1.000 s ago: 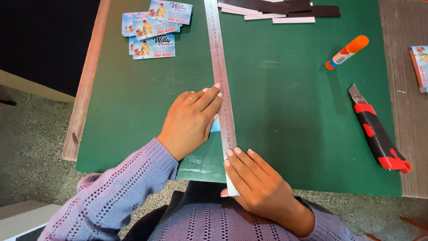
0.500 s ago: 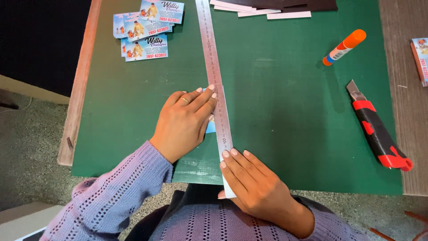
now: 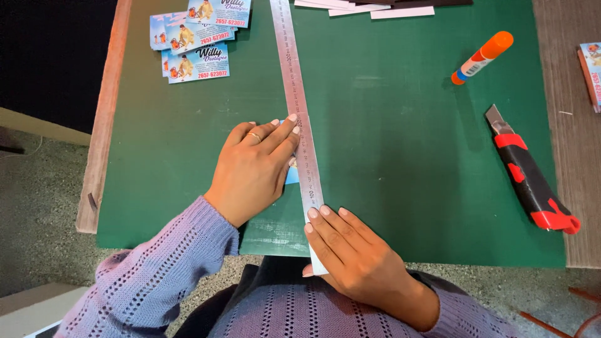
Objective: Cutting magnetic strips and attaching them to the back of business cards using a utility knife and ruler
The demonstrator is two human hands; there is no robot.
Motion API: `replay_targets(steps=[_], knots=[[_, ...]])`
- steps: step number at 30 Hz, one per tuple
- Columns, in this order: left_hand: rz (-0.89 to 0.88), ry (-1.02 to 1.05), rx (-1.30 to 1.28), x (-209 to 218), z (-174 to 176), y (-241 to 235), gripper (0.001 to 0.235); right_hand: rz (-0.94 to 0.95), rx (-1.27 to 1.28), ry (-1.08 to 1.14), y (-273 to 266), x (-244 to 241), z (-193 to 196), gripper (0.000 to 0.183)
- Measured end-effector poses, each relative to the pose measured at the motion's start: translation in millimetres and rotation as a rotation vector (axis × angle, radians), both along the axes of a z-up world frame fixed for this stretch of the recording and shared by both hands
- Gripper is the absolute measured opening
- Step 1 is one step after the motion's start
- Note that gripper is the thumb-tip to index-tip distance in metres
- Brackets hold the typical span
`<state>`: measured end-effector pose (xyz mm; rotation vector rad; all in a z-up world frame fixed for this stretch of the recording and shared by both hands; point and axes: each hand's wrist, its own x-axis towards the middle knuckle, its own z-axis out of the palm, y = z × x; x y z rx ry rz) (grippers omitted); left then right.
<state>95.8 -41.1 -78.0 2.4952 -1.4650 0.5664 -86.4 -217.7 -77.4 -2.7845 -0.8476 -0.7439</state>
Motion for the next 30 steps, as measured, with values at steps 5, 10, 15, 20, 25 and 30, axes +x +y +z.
replay_targets(steps=[5, 10, 15, 20, 25, 30], knots=[[-0.008, 0.0, -0.007, 0, 2, 0, 0.023, -0.006, 0.01, -0.003, 0, 0, 1, 0.062], [-0.019, -0.012, 0.001, 1, 0, -1, 0.024, 0.002, 0.05, 0.026, 1, -1, 0, 0.06], [-0.006, -0.014, 0.111, 2, 3, 1, 0.03, -0.031, 0.116, 0.355, -41, -31, 11, 0.075], [-0.02, 0.062, 0.229, 6, 10, -2, 0.066, -0.723, 0.018, 0.099, -144, -62, 26, 0.052], [0.003, 0.098, 0.38, 7, 9, -13, 0.108, -1.156, -0.153, 0.229, -164, -74, -5, 0.057], [0.03, 0.05, 0.419, 6, 6, -16, 0.112, -1.061, 0.556, 0.411, -65, -46, 54, 0.062]])
